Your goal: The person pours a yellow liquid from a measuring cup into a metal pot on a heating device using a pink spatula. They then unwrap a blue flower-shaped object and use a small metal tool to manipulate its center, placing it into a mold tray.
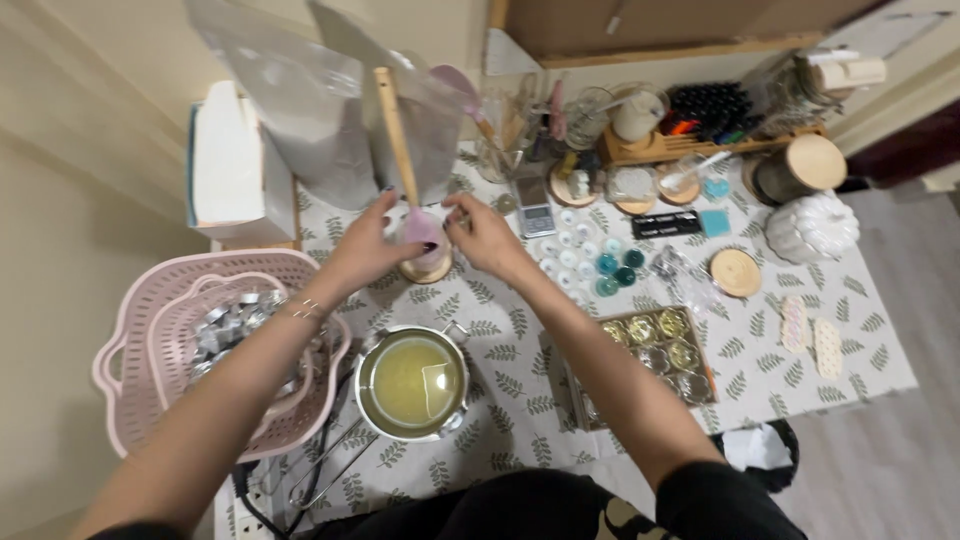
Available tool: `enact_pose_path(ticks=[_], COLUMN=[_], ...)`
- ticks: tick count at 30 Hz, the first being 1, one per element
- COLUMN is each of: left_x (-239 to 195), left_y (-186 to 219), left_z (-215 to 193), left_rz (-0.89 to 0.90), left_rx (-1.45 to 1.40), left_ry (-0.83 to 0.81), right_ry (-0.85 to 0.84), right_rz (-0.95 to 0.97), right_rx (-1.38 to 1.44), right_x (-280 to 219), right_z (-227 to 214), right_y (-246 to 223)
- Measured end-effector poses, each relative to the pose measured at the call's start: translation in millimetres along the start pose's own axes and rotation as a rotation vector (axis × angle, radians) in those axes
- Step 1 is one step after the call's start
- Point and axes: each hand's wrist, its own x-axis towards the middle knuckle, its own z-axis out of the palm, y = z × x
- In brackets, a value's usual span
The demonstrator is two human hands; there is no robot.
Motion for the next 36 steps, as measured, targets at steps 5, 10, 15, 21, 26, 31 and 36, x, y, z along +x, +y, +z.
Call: enact_pose_path(ticks=[5, 10, 15, 21, 26, 31, 36], left_x=[-35.1, -108.8, -174.4, -180.5, -163.9, -144.7, -122.9], left_y=[38.7, 95.4, 148.3, 175.3, 198.3, 225.5, 245.6], left_z=[-26.9, -49.9, -38.9, 28.2, 79.5, 101.5, 123.3], left_rz=[0.040, 0.036, -0.352, -0.029, 0.014, 0.093, 0.162], left_rx=[-0.069, -0.215, 0.197, -0.020, -0.145, -0.184, -0.217], left_ry=[0.103, 0.302, 0.375, 0.512, 0.358, 0.204, 0.155], right_ry=[0.019, 0.239, 0.426, 0.439, 0.455, 0.644, 0.820], right_rz=[0.035, 0.249, 0.253, 0.311, 0.235, 0.283, 0.345], right_rx=[0.262, 0.571, 0.610, 0.544, 0.468, 0.348, -0.020], right_x=[-94.0, -186.7, -254.6, -265.9, -266.6, -264.5, -229.4], right_z=[-44.2, -88.7, -127.6, -157.2, -182.1, -205.8, -238.5], right_y=[16.2, 50.5, 67.3, 68.5, 65.2, 91.8, 182.8])
